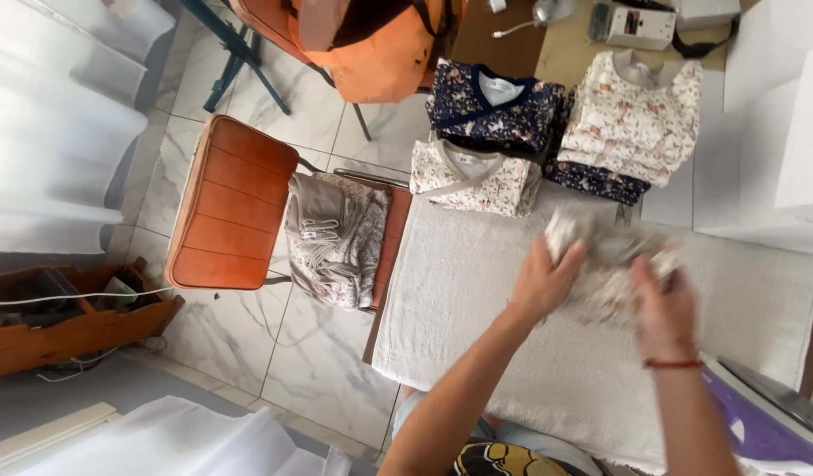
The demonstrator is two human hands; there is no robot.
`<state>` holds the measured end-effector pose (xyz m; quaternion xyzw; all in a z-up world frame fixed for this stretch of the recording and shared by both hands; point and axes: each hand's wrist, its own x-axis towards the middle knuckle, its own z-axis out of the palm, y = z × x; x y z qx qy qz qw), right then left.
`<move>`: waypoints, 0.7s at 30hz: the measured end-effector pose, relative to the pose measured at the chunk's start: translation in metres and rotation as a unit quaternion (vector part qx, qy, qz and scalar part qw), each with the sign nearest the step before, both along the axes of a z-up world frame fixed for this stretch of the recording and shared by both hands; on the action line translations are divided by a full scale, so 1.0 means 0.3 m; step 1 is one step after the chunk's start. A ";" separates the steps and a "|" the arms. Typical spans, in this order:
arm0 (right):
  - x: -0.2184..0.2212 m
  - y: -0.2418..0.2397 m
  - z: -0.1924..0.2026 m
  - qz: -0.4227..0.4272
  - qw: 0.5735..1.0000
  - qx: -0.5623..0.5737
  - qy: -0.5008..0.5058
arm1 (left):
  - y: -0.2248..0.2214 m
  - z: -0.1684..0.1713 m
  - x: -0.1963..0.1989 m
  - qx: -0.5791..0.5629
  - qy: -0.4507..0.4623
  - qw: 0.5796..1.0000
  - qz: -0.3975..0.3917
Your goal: Ironing and folding small baby garments on a flat surface and stacking them.
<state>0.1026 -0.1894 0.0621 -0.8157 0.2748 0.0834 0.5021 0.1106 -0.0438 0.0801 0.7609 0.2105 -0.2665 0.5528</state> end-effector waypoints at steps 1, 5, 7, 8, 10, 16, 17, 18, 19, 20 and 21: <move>0.087 -0.059 -0.011 0.003 0.998 0.031 -0.062 | 0.014 0.091 0.082 -0.052 -0.051 0.997 0.007; 0.395 -0.075 0.209 0.014 0.911 0.308 -0.275 | 0.036 0.398 0.329 -0.153 -0.234 0.957 0.083; 0.534 -0.085 0.209 -0.050 0.908 0.322 -0.265 | 0.002 0.330 0.502 -0.104 -0.303 0.944 0.083; 0.590 -0.097 0.198 -0.122 0.903 0.332 -0.244 | -0.020 0.284 0.581 -0.055 -0.357 0.929 0.080; 0.658 -0.098 0.066 -0.135 0.965 0.121 -0.192 | -0.012 0.218 0.648 -0.041 -0.284 0.956 0.063; 0.579 -0.057 -0.010 -0.123 0.992 0.014 -0.022 | 0.001 0.008 0.617 -0.020 -0.037 0.999 0.031; 0.573 -0.063 0.010 -0.115 0.992 0.055 -0.021 | 0.004 0.010 0.608 -0.034 -0.071 0.997 0.028; 0.573 -0.062 0.026 -0.118 0.991 0.052 -0.017 | 0.012 0.044 0.603 -0.037 -0.066 0.997 0.024; 0.572 -0.061 0.043 -0.117 0.987 0.102 -0.043 | 0.019 0.079 0.598 -0.061 -0.065 0.995 0.039; 0.588 -0.053 0.058 -0.112 0.979 0.154 -0.072 | 0.035 0.116 0.607 -0.082 -0.068 0.993 0.056; 0.578 -0.087 0.029 -0.113 0.979 0.154 -0.072 | 0.026 0.131 0.583 -0.082 -0.068 0.993 0.055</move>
